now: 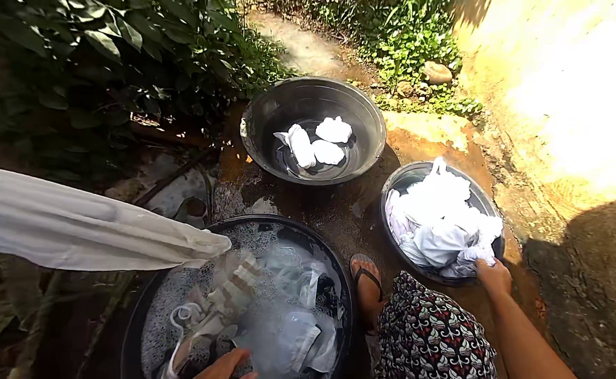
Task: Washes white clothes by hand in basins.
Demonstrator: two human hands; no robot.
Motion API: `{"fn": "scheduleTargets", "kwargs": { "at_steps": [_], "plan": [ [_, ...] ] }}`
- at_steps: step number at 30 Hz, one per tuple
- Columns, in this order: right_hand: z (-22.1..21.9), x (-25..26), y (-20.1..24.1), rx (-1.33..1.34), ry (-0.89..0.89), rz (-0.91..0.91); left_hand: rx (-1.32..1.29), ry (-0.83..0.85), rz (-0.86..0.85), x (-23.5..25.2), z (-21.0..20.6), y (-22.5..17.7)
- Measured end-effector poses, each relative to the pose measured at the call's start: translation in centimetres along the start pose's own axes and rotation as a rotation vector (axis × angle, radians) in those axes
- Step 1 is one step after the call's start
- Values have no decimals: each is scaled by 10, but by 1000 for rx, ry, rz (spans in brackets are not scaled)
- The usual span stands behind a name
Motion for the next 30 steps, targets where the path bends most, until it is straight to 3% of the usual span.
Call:
{"fn": "scheduleTargets", "kwargs": {
  "at_steps": [2, 5, 8, 11, 13, 15, 17, 18, 20, 23, 25, 27, 30],
  "plan": [
    [38, -7, 0, 222, -79, -61, -22, -57, -22, -7, 4, 2],
    [100, -39, 33, 504, -73, 15, -90, -63, -29, -16, 0, 3],
    [149, -83, 92, 690, 115, 289, -228, -57, -98, -19, -5, -16],
    [151, -147, 167, 710, 418, 604, -432, -111, -219, -20, 3, -59],
    [110, -203, 213, 706, 688, 688, -702, -176, -359, -20, 11, -82],
    [41, -265, 239, 703, 1059, 661, -1042, -186, -479, -16, 9, -86],
    [-40, -323, 245, 620, 1381, 557, -1320, -153, -521, -12, 0, -72],
    [-77, -343, 244, 570, 1431, 511, -1407, -182, -493, -9, -5, -55],
    [-138, -366, 242, 442, 1303, 560, -1406, -378, -286, -5, -10, -14],
    [-199, -389, 243, 219, 972, 1034, -1277, -609, -114, 4, -18, 46],
    [-239, -416, 231, -47, 905, 1241, -1178, -668, -77, 14, -24, 73],
    [-271, -434, 211, -296, 861, 1299, -1013, -706, -1, 25, -32, 90],
    [-307, -430, 188, -540, 821, 1173, -589, -770, 178, 33, -46, 92]
  ]
}}
Point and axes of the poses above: each hand's wrist, its own x-axis towards the middle knuckle, its own z-axis out of the back of the hand, y = z × x, the point moved 8 cm from there along x, towards the middle knuckle, and after that the axes turned 4 degrees about -x, right-handed, at the moved point
